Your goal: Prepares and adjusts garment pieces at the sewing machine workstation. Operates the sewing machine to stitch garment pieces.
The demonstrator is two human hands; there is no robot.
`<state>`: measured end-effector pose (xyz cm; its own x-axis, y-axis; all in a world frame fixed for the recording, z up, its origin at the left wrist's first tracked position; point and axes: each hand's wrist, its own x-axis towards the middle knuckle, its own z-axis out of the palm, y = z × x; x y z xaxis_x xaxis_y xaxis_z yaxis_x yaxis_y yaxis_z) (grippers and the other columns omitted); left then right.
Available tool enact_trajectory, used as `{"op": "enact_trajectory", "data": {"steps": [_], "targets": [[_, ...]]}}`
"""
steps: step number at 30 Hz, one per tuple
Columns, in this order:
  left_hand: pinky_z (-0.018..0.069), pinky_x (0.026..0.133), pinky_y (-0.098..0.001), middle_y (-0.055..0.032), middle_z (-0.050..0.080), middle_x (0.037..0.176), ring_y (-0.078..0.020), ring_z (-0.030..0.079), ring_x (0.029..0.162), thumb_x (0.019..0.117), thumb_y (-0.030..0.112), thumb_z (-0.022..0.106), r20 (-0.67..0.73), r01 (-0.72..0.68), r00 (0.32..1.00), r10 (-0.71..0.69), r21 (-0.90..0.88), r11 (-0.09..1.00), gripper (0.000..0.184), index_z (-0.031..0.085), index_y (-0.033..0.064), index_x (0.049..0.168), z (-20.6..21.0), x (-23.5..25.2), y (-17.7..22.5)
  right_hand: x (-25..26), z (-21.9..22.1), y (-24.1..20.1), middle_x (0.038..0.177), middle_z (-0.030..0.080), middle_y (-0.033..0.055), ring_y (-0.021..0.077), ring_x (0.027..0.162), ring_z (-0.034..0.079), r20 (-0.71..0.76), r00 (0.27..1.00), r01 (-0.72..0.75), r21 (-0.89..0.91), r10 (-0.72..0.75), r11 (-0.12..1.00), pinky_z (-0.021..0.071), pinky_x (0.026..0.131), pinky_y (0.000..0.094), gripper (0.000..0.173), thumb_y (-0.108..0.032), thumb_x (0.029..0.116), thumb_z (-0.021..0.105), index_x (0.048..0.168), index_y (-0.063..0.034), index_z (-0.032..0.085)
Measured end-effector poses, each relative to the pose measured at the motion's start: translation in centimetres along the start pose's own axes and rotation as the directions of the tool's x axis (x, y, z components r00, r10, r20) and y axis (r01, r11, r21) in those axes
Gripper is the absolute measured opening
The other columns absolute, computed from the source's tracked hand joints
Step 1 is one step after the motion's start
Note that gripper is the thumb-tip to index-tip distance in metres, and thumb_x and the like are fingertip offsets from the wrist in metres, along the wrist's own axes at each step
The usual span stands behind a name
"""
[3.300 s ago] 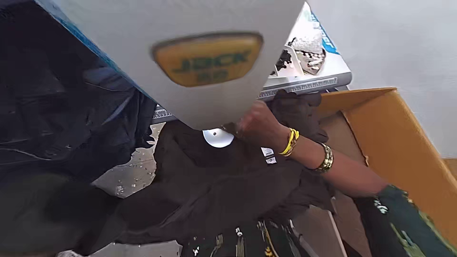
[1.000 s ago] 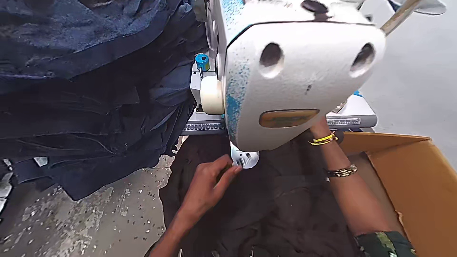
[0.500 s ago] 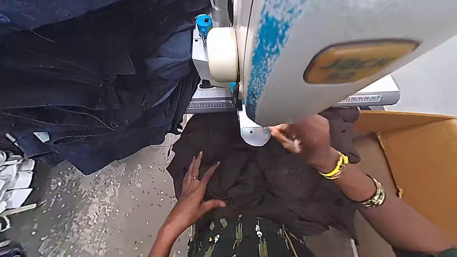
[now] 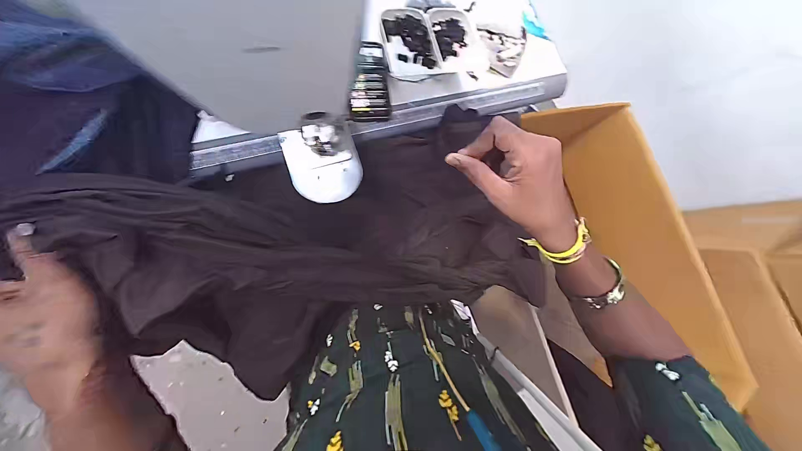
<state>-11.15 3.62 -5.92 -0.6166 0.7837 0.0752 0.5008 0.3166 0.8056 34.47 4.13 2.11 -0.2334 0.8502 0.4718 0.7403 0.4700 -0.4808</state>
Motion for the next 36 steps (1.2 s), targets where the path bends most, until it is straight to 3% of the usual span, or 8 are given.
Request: {"op": "enact_trajectory", "data": {"steps": [2, 5, 9, 14, 16, 21, 28, 36], "targets": [[0.0524, 0.093, -0.0345, -0.0137, 0.066, 0.108, -0.0132, 0.063, 0.1, 0.1067, 0.032, 0.051, 0.142, 0.03, 0.99, -0.02, -0.065, 0.997, 0.041, 0.063, -0.005, 0.12, 1.5, 0.4, -0.5, -4.5, -2.9, 2.0, 0.068, 0.062, -0.0002, 0.0068, 0.054, 0.058, 0.152, 0.944, -0.301, 0.045, 0.291, 0.953, 0.0483, 0.05, 0.0227, 0.021, -0.022, 0.1007, 0.064, 0.085, -0.0086, 0.063], [0.0437, 0.111, -0.0418, -0.0185, 0.054, 0.144, -0.0224, 0.054, 0.131, 0.1062, 0.037, 0.05, 0.338, -0.301, 0.902, 0.269, 0.046, 0.952, 0.054, 0.048, 0.0008, 0.146, 3.6, 0.5, -0.7, -10.7, -5.1, 4.2, 0.075, 0.071, 0.0017, 0.0073, 0.066, 0.067, 0.533, 0.619, -0.712, 0.072, 0.577, 0.698, 0.0577, 0.065, 0.0278, 0.03, -0.024, 0.106, 0.055, 0.093, -0.002, 0.069], [0.0331, 0.115, -0.0636, -0.03, 0.051, 0.145, -0.0475, 0.043, 0.14, 0.1067, 0.03, 0.048, 0.51, -0.802, 0.432, 0.744, -0.161, 0.575, 0.045, 0.058, -0.0025, 0.136, 7.5, -5.8, 2.8, -18.2, -1.9, 2.9, 0.114, 0.066, 0.0166, 0.0318, 0.098, 0.066, 0.652, 0.356, -0.606, -0.384, 0.669, 0.697, 0.0553, 0.082, 0.0515, 0.064, -0.043, 0.0867, 0.08, 0.139, -0.0109, 0.06], [0.0367, 0.112, -0.064, -0.0117, 0.066, 0.128, -0.0381, 0.054, 0.133, 0.0977, 0.043, 0.062, 0.685, -0.82, -0.168, 0.709, -0.497, 0.286, 0.031, 0.072, 0.0192, 0.115, 12.6, -15.7, 4.2, -19.4, 0.6, 6.4, 0.117, 0.068, 0.021, 0.0433, 0.112, 0.063, 0.415, 0.582, -0.447, -0.555, 0.699, 0.702, 0.0448, 0.093, 0.0643, 0.027, -0.01, 0.0896, 0.068, 0.116, -0.0094, 0.074], [0.0397, 0.111, -0.061, -0.0099, 0.07, 0.117, -0.0343, 0.061, 0.125, 0.0956, 0.012, 0.061, 0.664, -0.83, -0.147, 0.733, -0.486, 0.273, 0.012, 0.073, 0.0139, 0.097, 12.8, -15.4, 4.8, -16.1, -0.9, 8.4, 0.11, 0.074, 0.0179, 0.0404, 0.106, 0.068, 0.236, 0.739, -0.485, -0.465, 0.632, 0.74, 0.0471, 0.092, 0.066, 0.022, -0.008, 0.0916, 0.066, 0.111, -0.0089, 0.077], [0.0372, 0.115, -0.0533, -0.0063, 0.072, 0.12, -0.0248, 0.061, 0.126, 0.1072, 0.026, 0.039, 0.568, -0.782, 0.186, 0.802, -0.408, 0.471, 0.035, 0.07, 0.0115, 0.105, 5.8, -7.6, 6.7, -6.4, -3.2, 6.9, 0.131, 0.065, 0.0178, 0.0388, 0.125, 0.058, -0.142, 0.947, -0.321, -0.376, 0.288, 0.869, 0.0445, 0.101, 0.0583, 0.03, -0.013, 0.0992, 0.064, 0.128, -0.0035, 0.066], [0.0394, 0.099, -0.0742, -0.0283, 0.061, 0.132, -0.0555, 0.053, 0.125, 0.0972, 0.016, 0.054, 0.581, -0.743, 0.626, 0.521, 0.24, 0.625, 0.028, 0.07, 0.0022, 0.115, -4.1, -1.0, -1.0, -5.7, 4.2, 3.2, 0.101, 0.077, 0.0047, 0.0157, 0.091, 0.074, 0.152, 0.971, -0.186, 0.003, 0.184, 0.983, 0.0602, 0.083, 0.0375, 0.023, -0.023, 0.1025, 0.058, 0.109, -0.0108, 0.077], [0.0398, 0.113, -0.0578, -0.0109, 0.065, 0.134, -0.0349, 0.053, 0.135, 0.1056, 0.03, 0.051, 0.581, -0.804, 0.438, 0.685, -0.088, 0.588, 0.029, 0.073, 0.015, 0.118, 2.9, -7.7, 3.1, -7.9, 8.0, -0.7, 0.099, 0.077, 0.0019, 0.0086, 0.088, 0.072, 0.24, 0.958, -0.194, 0.133, 0.158, 0.972, 0.0589, 0.082, 0.0247, 0.02, -0.023, 0.1012, 0.06, 0.105, -0.0127, 0.078]]}}
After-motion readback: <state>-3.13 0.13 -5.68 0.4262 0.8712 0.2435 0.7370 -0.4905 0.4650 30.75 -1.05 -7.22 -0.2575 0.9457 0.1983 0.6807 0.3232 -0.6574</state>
